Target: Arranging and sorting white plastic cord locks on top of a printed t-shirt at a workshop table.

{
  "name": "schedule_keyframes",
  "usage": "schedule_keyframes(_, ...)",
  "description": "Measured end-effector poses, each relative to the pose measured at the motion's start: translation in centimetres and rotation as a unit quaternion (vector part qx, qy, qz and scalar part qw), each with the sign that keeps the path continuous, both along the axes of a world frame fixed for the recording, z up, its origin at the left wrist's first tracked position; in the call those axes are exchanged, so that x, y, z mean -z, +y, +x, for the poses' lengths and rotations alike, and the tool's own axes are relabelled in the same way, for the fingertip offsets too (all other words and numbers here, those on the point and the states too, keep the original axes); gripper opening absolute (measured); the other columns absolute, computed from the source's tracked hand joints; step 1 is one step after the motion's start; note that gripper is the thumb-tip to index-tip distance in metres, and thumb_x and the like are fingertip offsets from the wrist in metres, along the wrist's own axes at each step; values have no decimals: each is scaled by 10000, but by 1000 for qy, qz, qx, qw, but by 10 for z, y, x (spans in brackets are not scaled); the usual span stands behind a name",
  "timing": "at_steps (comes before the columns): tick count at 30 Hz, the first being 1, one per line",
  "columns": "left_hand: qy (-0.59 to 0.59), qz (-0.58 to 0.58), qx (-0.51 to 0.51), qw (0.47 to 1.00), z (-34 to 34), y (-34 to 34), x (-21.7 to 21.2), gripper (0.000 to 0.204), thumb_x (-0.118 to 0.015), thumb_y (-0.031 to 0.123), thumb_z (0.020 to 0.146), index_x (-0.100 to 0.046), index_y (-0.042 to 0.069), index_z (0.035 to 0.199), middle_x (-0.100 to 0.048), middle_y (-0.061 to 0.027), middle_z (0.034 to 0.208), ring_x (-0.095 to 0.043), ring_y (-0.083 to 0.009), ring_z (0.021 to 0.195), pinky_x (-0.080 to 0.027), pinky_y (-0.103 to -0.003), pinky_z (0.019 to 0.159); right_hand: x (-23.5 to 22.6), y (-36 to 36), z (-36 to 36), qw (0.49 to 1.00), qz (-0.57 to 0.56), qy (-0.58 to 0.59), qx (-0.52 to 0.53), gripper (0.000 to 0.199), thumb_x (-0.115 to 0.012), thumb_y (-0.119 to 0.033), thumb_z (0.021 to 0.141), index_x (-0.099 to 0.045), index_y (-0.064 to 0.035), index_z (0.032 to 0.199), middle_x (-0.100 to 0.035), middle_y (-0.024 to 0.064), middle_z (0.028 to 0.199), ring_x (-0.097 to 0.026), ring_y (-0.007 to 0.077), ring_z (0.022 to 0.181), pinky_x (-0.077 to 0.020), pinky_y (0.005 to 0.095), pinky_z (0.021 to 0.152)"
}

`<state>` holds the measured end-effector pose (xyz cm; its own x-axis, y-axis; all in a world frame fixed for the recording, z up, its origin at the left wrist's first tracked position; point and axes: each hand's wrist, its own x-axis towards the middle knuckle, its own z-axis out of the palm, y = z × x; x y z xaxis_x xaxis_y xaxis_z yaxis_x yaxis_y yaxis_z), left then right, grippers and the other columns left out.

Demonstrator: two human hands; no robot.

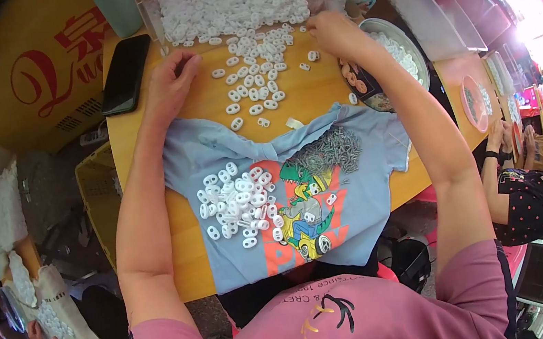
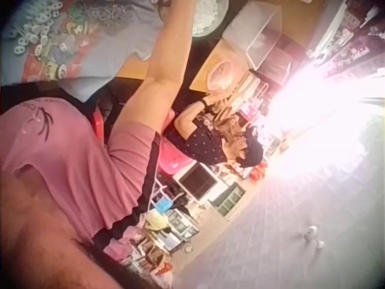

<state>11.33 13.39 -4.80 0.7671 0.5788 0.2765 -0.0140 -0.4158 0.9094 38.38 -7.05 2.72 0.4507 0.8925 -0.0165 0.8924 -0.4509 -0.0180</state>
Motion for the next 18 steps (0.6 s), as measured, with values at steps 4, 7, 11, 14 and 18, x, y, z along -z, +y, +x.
schedule_keyframes(4, -5, 1, 1, 1000, -1, 2, 4, 210, -666, 202, 976, -663, -7, 996, -573, 6, 723, -483, -69, 684, -408, -259, 605, 12, 29, 5, 998, -30, -2, 54, 263, -561, -80, 868, -716, 46, 1039, -701, 278, 1063, -675, 440, 1037, -554, 488, 878)
schedule_keyframes(7, -6, 4, -3, 1000, -3, 3, 4, 212, -668, 201, 974, -660, -10, 994, -573, -3, 718, -481, -74, 682, -408, -265, 605, 17, 33, -2, 994, 56, -16, 88, 262, -630, -197, 892, -726, 33, 974, -695, 282, 967, -673, 438, 986, -549, 505, 848)
schedule_keyframes(11, -6, 6, -8, 1000, 1, -1, 1, 209, -673, 197, 968, -659, -10, 995, -569, -13, 708, -481, -84, 678, -408, -274, 603, 20, 29, 1, 995, 48, -37, 85, 242, -625, -172, 871, -729, 27, 962, -704, 266, 966, -681, 429, 973, -547, 512, 843)
schedule_keyframes(14, -9, 8, -2, 1000, 3, 1, 2, 210, -676, 197, 965, -661, -11, 997, -569, -18, 709, -484, -89, 678, -410, -277, 604, 15, 17, -1, 997, 54, -51, 27, 239, -630, -164, 858, -723, 33, 955, -701, 266, 944, -687, 421, 917, -550, 497, 801)
schedule_keyframes(18, 1, 6, -3, 1000, -1, 4, 4, 212, -676, 197, 964, -664, -11, 1001, -585, -23, 717, -489, -91, 680, -412, -279, 605, -25, -20, -36, 977, 102, 139, -123, 236, -672, -184, 868, -714, 29, 962, -718, 180, 850, -699, 282, 760, -553, 388, 705)
